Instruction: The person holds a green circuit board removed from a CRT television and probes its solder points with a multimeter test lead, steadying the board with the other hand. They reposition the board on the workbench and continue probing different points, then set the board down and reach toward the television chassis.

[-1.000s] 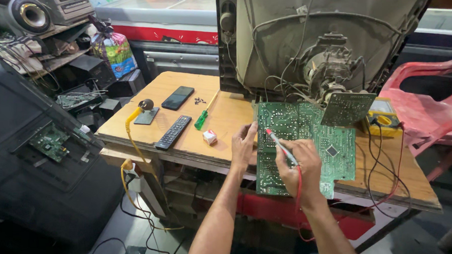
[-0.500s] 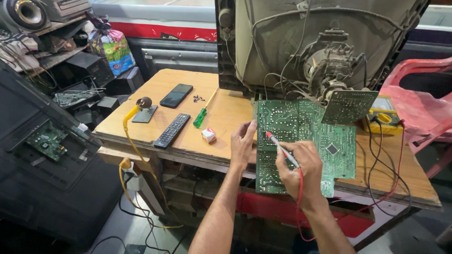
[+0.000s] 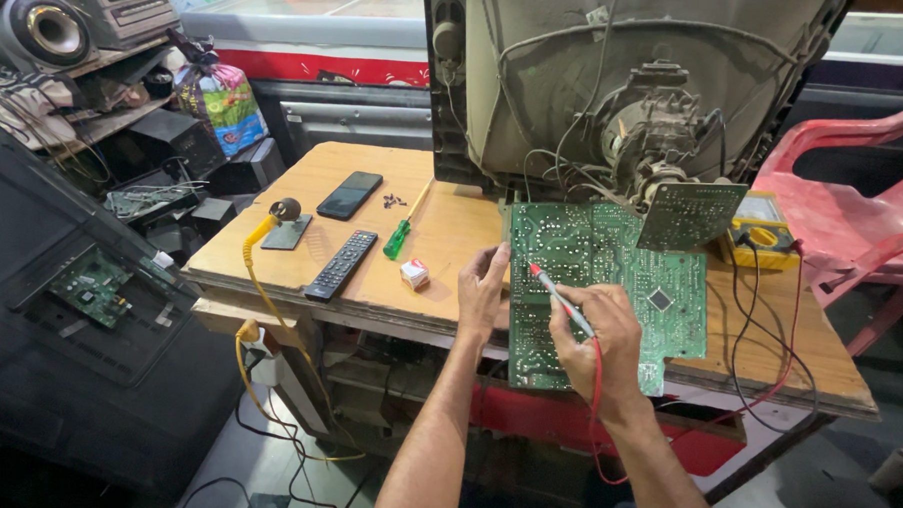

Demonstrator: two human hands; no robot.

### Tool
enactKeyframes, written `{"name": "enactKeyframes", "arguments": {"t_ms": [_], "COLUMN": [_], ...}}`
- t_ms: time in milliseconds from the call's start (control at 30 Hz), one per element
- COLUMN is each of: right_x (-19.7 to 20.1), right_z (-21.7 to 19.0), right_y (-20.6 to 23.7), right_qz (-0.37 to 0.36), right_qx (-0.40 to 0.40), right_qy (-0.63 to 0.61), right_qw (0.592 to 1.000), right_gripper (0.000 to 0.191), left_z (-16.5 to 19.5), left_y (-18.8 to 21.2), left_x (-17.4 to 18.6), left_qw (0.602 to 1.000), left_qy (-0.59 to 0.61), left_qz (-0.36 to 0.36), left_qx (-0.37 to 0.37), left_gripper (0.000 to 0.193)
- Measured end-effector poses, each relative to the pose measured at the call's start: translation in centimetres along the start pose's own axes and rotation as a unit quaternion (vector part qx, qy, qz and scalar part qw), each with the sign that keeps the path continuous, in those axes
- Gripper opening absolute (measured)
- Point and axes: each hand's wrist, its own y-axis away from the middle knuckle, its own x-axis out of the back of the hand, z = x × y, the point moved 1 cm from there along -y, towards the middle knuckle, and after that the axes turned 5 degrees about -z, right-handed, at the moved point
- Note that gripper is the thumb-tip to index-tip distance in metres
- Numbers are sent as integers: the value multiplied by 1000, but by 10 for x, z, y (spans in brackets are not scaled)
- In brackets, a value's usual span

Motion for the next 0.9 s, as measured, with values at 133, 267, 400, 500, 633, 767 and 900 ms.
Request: {"name": "enactKeyframes", "arguments": {"t_ms": [133,267,400,500,633,767,900], "right_x": [0,-1,-5,-7,-8,-8,-9], "right_z": [-1,-1,-1,-2,-2,-3,-4], "right_y": [1,0,-1,-1,0,0,-1], "right_qz": [-6,-6,-7,-6,-9,-12,-11], "right_qx": [0,-3,7,12,-12,-2,14], "right_qy": [-1,-3,8,15,8,7,2], "right_qw": [1000,1000,1000,1000,1000,1000,1000], "right_gripper": [24,24,26,27,25,26,25], "left_z": [-1,0,2,3,-1,-4,-3], "left_y": [0,0,0,-1,0,-1,-1], "left_x": [-1,-2,-1,-1,1,1,1], "left_qw": [1000,1000,998,1000,1000,1000,1000], "left_qy": [-1,9,22,13,4,10,7], "left_qz": [-2,-2,8,3,4,0,1], "left_qx": [-2,3,60,28,22,2,6], "left_gripper": [41,40,40,40,38,38,39]}}
